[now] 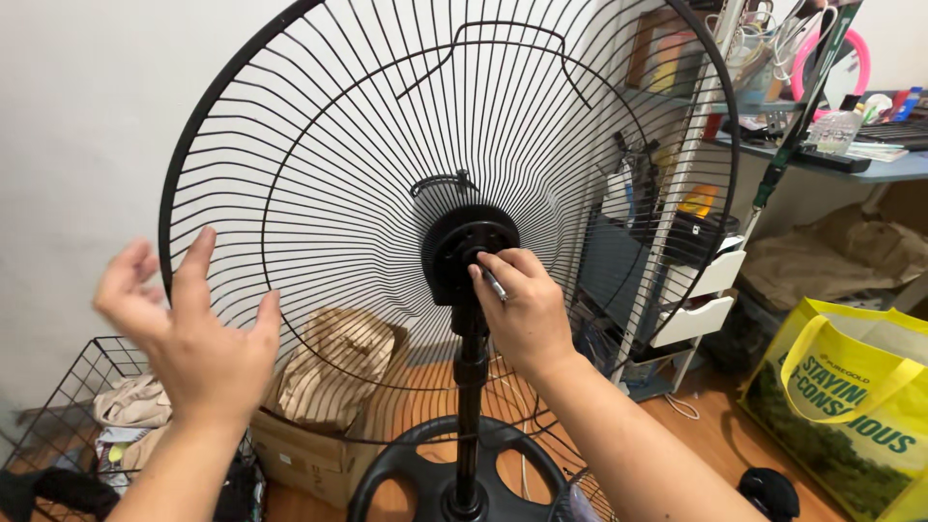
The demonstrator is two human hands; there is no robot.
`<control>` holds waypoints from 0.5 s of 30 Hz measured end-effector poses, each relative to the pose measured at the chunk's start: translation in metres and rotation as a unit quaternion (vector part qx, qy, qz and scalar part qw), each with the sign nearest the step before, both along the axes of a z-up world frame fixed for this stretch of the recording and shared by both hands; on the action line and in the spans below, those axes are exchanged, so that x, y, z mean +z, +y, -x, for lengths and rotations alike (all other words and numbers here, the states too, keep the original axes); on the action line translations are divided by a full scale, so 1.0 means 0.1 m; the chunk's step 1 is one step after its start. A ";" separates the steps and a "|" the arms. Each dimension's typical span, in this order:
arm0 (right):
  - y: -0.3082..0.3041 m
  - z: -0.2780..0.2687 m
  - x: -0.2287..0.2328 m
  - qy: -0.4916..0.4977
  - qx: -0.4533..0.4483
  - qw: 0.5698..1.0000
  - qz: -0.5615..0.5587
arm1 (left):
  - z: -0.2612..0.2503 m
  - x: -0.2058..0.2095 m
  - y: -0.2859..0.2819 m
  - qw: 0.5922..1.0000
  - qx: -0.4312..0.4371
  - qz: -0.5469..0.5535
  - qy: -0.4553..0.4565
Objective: The person reassembles a standing electric fan by attaching the rear grille, inserting and securing the fan blades, and then attaching the front grille. The person uses their hands to align and tighten the components.
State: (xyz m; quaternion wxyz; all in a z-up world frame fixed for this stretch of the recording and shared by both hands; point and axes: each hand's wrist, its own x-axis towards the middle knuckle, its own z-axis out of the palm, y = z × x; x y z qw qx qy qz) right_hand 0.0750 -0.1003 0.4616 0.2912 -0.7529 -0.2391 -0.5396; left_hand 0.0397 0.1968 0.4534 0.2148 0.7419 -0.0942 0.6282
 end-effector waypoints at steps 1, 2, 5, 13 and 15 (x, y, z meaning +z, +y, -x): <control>0.01 0.00 -0.01 0.008 -0.002 1.000 -0.002 | 0.02 -0.01 0.01 0.999 0.027 -0.023 -0.022; 0.02 0.00 -0.01 0.016 -0.004 1.000 -0.006 | 0.05 -0.02 0.01 0.996 0.055 -0.046 -0.044; 0.03 -0.01 0.00 0.016 -0.006 1.000 -0.002 | 0.10 0.01 -0.07 0.985 0.092 -0.118 -0.083; -0.01 0.01 0.02 0.052 -0.012 0.999 0.014 | -0.09 0.19 -1.04 0.946 -0.170 -0.276 0.024; -0.02 0.01 0.01 0.063 -0.010 0.998 0.014 | -0.22 0.26 -1.25 0.938 -0.215 -0.270 0.027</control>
